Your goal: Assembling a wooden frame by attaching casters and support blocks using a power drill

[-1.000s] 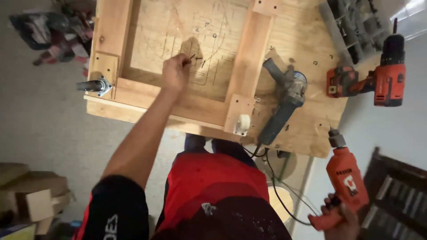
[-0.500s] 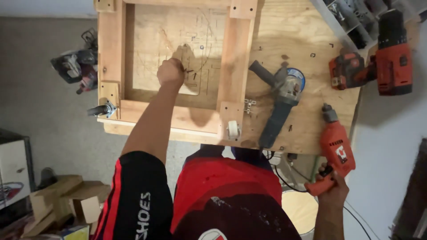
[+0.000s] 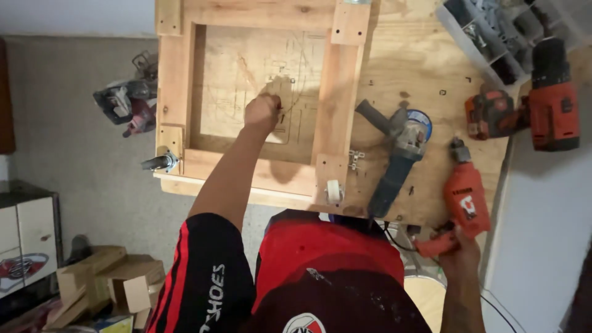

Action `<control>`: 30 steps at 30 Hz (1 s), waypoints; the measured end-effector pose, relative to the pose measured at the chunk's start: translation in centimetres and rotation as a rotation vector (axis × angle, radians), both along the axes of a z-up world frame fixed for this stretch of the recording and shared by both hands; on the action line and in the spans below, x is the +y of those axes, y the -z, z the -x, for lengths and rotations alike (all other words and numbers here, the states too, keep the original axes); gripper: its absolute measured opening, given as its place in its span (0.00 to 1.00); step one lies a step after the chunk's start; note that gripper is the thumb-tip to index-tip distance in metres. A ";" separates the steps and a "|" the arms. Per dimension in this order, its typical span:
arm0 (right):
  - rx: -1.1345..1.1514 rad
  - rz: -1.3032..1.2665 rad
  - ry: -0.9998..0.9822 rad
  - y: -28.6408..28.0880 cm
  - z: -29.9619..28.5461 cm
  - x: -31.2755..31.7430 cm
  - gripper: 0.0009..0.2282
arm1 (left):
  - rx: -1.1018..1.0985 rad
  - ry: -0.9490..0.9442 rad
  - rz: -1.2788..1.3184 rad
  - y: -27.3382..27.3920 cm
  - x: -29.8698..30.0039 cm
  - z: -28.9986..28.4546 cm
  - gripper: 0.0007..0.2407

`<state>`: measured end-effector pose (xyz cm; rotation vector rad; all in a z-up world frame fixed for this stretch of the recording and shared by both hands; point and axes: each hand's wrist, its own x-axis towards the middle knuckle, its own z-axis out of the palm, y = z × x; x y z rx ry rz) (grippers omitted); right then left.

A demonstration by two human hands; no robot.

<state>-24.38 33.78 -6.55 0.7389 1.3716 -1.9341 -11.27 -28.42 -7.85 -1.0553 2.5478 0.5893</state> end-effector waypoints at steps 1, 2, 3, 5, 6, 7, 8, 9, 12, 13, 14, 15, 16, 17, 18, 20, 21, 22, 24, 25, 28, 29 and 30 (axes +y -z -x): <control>0.069 -0.003 -0.041 0.4 0.0 -0.2 0.14 | -0.036 0.058 0.049 0.3 -0.1 0.1 0.02; 0.134 -0.006 -0.088 0.9 0.1 -0.4 0.14 | -0.075 0.112 0.096 0.6 0.0 -0.2 0.06; 0.135 -0.010 -0.089 1.9 0.3 0.0 0.14 | -0.074 0.111 0.093 0.5 0.3 -0.4 0.06; 0.133 -0.213 -0.139 4.0 0.5 0.6 0.19 | 0.063 -0.219 -0.047 0.1 0.6 -0.7 0.07; 0.135 -0.213 -0.132 1.0 0.5 -1.3 0.19 | 0.065 -0.212 -0.046 1.4 1.2 -1.0 0.07; 0.135 -0.439 -0.308 -2.0 0.5 -3.2 0.22 | 0.079 -0.213 -0.046 2.7 1.8 -1.2 0.07; 0.128 -0.667 -0.485 -5.0 0.4 -5.0 0.26 | 0.092 -0.213 -0.048 4.0 2.4 -1.5 0.06; 0.125 -0.668 -0.476 -5.4 0.6 -5.5 0.26 | 0.092 -0.204 -0.049 4.8 2.5 -1.1 0.06; 0.063 -0.662 -0.488 -7.6 1.2 -5.6 0.32 | 0.189 -0.259 0.067 5.7 4.7 -1.4 0.04; 0.107 -0.857 -0.798 -8.7 1.2 -5.4 0.35 | 0.226 -0.279 0.111 4.8 5.4 -1.1 0.04; 0.157 -1.035 -1.110 -9.6 1.5 -5.7 0.41 | 0.266 -0.299 0.165 3.8 5.5 -0.7 0.04; 0.161 -1.035 -1.116 -9.8 2.2 -5.4 0.41 | 0.266 -0.306 0.167 3.4 5.7 -0.2 0.04; 0.169 -1.057 -1.318 -10.1 2.7 -4.9 0.35 | 0.173 -0.282 0.181 3.0 6.2 0.2 0.04; 0.175 -1.073 -1.521 -10.4 3.3 -4.3 0.36 | 0.081 -0.258 0.194 2.6 6.7 0.6 0.05; 0.176 -1.074 -1.529 -11.3 3.3 -4.9 0.36 | 0.078 -0.265 0.192 3.3 6.4 0.6 0.05; 0.259 -1.015 -1.552 -13.1 3.5 -6.2 0.34 | -0.006 -0.332 0.149 4.8 5.8 0.9 0.08; 0.264 -1.015 -1.554 -14.3 3.1 -7.4 0.34 | -0.004 -0.336 0.150 4.8 5.9 0.6 0.08; 0.393 -0.944 -1.438 -15.3 2.7 -8.7 0.22 | 0.176 -0.468 0.039 4.8 5.7 0.2 0.06; 0.517 -0.864 -1.317 -16.4 1.9 -11.2 0.16 | 0.358 -0.597 -0.067 -0.1 7.5 -1.6 0.04; 0.707 -0.688 -1.200 -16.3 1.5 -12.5 0.15 | 0.500 -0.546 -0.155 -5.1 9.4 -1.8 0.03; 0.732 -0.298 -1.042 -18.3 -0.9 -16.6 0.23 | 0.632 -0.506 -0.425 -17.7 17.0 -2.1 0.02; 0.597 -0.081 -1.004 -19.3 -1.9 -18.2 0.30 | 0.637 -0.523 -0.594 -21.4 19.7 -2.8 0.04; 0.586 -0.078 -1.022 -18.9 -3.0 -18.8 0.30 | 0.631 -0.544 -0.594 -22.7 22.1 -3.5 0.04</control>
